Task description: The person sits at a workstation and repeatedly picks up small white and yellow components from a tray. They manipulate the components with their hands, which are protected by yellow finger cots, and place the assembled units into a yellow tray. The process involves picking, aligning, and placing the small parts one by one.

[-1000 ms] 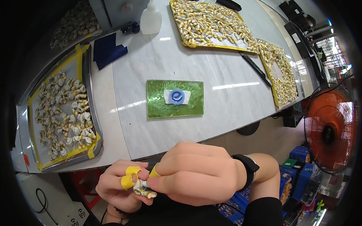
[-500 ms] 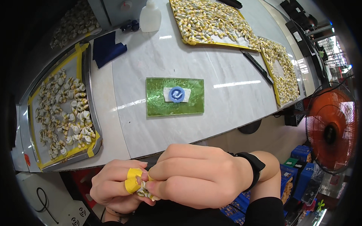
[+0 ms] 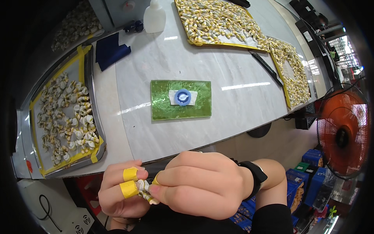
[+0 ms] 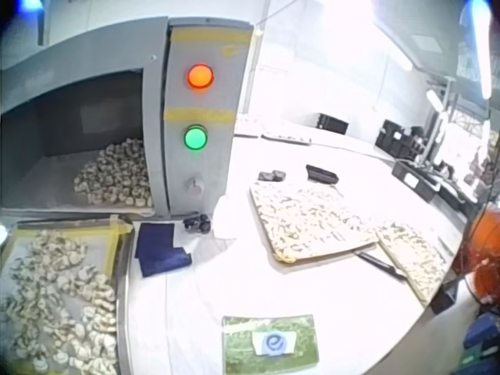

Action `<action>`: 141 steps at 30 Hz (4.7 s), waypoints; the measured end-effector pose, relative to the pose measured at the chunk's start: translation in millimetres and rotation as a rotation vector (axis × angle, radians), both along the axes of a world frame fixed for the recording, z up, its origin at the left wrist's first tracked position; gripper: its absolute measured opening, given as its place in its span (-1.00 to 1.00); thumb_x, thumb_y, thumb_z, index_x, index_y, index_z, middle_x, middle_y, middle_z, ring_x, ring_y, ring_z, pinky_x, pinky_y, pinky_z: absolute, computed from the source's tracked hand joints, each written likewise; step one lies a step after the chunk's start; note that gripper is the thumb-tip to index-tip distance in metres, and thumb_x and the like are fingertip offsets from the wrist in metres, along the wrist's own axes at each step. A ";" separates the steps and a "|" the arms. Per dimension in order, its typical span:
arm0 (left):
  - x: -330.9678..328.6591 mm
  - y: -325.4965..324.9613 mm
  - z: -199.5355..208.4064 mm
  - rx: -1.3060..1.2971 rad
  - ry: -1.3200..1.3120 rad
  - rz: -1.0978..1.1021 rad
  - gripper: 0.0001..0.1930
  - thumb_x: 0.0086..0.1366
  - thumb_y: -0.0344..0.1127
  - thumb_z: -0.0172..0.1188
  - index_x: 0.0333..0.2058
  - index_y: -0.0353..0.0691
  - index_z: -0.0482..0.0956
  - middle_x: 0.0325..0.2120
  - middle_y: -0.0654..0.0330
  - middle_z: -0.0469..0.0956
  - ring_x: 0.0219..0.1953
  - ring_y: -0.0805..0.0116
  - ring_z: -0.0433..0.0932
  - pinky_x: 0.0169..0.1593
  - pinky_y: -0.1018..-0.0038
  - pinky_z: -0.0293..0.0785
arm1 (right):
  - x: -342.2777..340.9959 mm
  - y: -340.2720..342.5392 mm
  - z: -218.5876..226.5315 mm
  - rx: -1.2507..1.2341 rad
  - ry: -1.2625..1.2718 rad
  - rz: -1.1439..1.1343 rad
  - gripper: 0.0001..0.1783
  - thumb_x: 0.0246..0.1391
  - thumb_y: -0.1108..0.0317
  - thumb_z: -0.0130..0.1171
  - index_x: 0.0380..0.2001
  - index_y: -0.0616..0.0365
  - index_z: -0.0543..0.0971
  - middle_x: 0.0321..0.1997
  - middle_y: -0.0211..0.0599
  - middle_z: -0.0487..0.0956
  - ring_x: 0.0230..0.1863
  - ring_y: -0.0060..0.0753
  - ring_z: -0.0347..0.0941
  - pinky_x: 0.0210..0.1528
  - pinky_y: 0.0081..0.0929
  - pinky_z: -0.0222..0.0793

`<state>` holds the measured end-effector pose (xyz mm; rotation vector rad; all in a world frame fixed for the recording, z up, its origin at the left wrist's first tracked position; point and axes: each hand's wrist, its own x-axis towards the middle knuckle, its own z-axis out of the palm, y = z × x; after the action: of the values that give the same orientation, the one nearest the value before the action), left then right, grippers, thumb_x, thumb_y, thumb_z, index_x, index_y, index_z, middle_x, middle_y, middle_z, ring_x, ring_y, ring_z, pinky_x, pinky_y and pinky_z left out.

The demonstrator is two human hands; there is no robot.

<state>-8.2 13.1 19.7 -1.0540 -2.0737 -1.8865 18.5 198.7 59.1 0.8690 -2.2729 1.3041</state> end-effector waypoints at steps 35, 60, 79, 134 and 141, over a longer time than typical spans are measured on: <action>-177.1 -68.4 88.2 -0.904 0.151 0.259 -0.61 0.05 -0.37 0.20 -0.09 -0.28 0.49 -0.28 0.04 0.55 -0.25 0.16 0.51 -0.11 0.36 0.38 | 25.0 48.6 6.4 0.101 -0.399 -0.243 -0.69 -0.34 0.44 0.40 -0.38 0.05 0.62 -0.27 -0.33 0.42 -0.32 -0.41 0.37 -0.38 -0.55 0.28; -38.2 -31.8 114.9 -0.642 0.245 -0.252 -0.82 0.05 -0.30 0.28 -0.43 -0.25 0.51 -0.53 0.14 0.52 -0.52 0.31 0.48 -0.40 0.48 0.38 | -76.8 165.0 38.5 0.591 -0.202 -0.568 -0.84 -0.06 0.43 0.16 -0.39 0.31 0.51 -0.44 -0.15 0.55 -0.39 -0.31 0.47 -0.29 -0.43 0.37; 8.7 -23.5 -9.4 0.310 -1.006 -0.554 -0.70 0.26 -0.31 0.12 -0.15 -0.46 0.48 -0.33 0.02 0.46 -0.39 0.45 0.50 -0.29 0.57 0.53 | -86.8 118.4 23.7 0.268 -0.328 -0.258 -0.86 0.00 0.53 0.15 -0.33 0.25 0.61 -0.37 -0.27 0.59 -0.38 -0.60 0.48 -0.35 -0.67 0.40; -9.0 -6.3 1.0 0.530 -1.441 -0.717 -0.82 0.16 -0.42 0.21 -0.33 -0.37 0.42 -0.39 0.14 0.54 -0.37 0.46 0.55 -0.24 0.52 0.49 | -34.4 12.6 9.2 0.069 0.182 0.177 -0.89 -0.28 0.54 0.22 -0.54 0.27 0.60 -0.51 -0.27 0.53 -0.54 -0.44 0.44 -0.54 -0.63 0.38; -4.1 -4.9 8.8 0.372 -0.913 -0.429 -0.71 -0.01 -0.52 0.36 -0.29 -0.44 0.50 -0.39 0.12 0.57 -0.37 0.51 0.54 -0.26 0.59 0.46 | -15.5 13.3 17.6 0.115 0.167 0.120 -0.86 -0.24 0.58 0.18 -0.48 0.35 0.55 -0.44 -0.22 0.51 -0.51 -0.42 0.43 -0.50 -0.63 0.37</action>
<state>-12.4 8.2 28.5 -0.6170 -1.7432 -3.2717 2.9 212.0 76.8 1.1259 -2.2114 1.1121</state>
